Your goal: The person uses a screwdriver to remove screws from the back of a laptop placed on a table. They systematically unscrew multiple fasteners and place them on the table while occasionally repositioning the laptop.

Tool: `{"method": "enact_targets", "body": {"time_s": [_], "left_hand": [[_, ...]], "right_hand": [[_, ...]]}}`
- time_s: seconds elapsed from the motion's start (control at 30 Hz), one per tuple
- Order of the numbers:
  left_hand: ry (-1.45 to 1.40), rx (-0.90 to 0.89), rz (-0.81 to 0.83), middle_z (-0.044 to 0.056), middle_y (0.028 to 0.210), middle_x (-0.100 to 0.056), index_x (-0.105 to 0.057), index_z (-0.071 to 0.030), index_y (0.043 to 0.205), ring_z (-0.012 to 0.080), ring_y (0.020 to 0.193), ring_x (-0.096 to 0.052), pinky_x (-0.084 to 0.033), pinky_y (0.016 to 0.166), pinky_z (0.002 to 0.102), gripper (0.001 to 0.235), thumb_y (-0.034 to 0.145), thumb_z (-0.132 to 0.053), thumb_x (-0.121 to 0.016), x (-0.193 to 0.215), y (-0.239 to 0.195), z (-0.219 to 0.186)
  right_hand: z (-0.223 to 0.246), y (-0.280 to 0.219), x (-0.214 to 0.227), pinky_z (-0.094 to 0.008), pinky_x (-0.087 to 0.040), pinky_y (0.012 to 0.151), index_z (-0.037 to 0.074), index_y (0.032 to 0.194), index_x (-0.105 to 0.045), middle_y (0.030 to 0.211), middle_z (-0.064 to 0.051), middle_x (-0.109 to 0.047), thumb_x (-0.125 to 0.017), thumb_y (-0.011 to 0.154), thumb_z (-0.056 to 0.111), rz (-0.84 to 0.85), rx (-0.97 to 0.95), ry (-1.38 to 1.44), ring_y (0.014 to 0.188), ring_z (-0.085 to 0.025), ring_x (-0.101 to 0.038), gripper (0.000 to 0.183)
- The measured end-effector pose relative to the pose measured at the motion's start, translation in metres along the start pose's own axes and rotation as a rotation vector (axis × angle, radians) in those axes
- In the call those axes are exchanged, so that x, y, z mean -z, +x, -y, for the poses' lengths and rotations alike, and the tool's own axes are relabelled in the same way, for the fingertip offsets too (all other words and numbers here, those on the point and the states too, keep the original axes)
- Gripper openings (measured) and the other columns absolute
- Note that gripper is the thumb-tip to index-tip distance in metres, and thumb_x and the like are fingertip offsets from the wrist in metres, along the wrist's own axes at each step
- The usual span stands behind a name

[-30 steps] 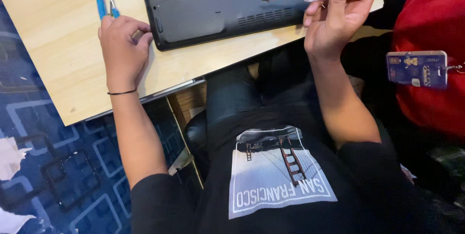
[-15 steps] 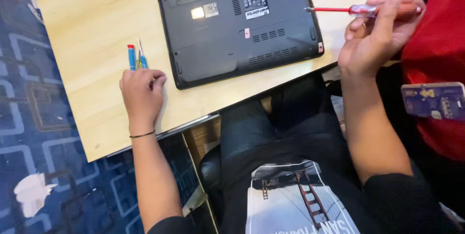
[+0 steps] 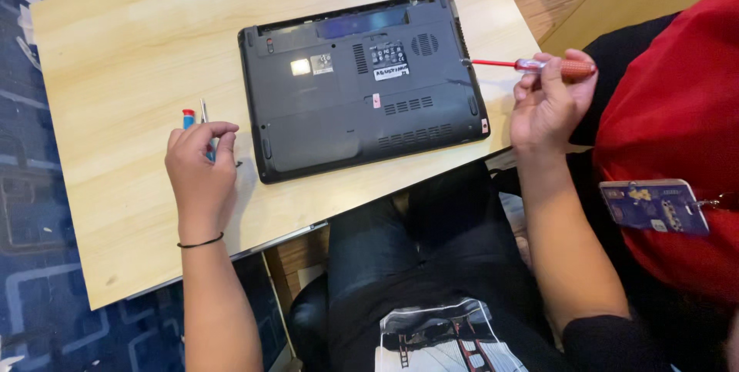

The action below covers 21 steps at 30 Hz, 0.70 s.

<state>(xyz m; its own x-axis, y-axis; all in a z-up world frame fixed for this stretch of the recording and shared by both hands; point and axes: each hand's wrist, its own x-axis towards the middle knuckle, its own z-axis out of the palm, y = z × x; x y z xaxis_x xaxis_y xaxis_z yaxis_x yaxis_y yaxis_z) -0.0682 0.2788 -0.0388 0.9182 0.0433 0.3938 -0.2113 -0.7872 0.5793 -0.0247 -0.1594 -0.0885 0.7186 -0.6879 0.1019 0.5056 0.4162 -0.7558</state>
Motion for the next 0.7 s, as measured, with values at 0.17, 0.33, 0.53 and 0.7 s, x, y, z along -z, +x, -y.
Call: {"method": "enact_targets", "body": {"time_s": [0.17,0.33,0.53,0.7], "left_hand": [[-0.033,0.148,0.072,0.004,0.087,-0.064,-0.072,-0.012,0.100,0.0202,0.078,-0.052,-0.045,0.079,0.034,0.014,0.093,-0.001,-0.065,-0.018,0.019,-0.021],[-0.048,0.256,0.080,0.012,0.097,-0.064,-0.070,-0.008,0.107,0.0252,0.081,-0.056,-0.048,0.076,0.038,0.022,0.093,0.004,-0.059,-0.029,0.034,-0.037],[-0.024,0.210,0.144,0.025,0.113,-0.059,-0.064,-0.003,0.123,0.0440,0.099,-0.060,-0.046,0.087,0.053,0.034,0.090,-0.006,-0.067,-0.040,0.047,-0.036],[0.119,0.262,0.138,0.020,0.111,-0.063,-0.067,-0.009,0.125,0.0371,0.106,-0.059,-0.041,0.094,0.048,0.035,0.091,-0.014,-0.070,-0.049,0.043,-0.037]], "right_hand": [[-0.011,0.004,0.006,-0.021,-0.040,0.043,0.015,0.109,-0.049,0.086,-0.017,-0.065,-0.065,0.096,0.012,-0.052,-0.148,0.022,0.055,-0.019,-0.058,0.021],[-0.012,0.001,0.003,-0.020,-0.040,0.045,0.017,0.108,-0.051,0.082,-0.015,-0.063,-0.066,0.095,0.018,-0.071,-0.168,-0.002,0.056,-0.018,-0.057,0.020],[-0.011,-0.007,-0.014,-0.020,-0.044,0.053,0.017,0.109,-0.052,0.079,-0.012,-0.063,-0.067,0.093,0.019,-0.138,-0.195,-0.016,0.064,-0.017,-0.059,0.021],[-0.013,-0.012,-0.016,-0.035,-0.060,0.076,0.013,0.103,-0.055,0.085,-0.007,-0.062,-0.071,0.086,0.019,-0.121,-0.387,0.209,0.083,-0.021,-0.065,0.024]]}}
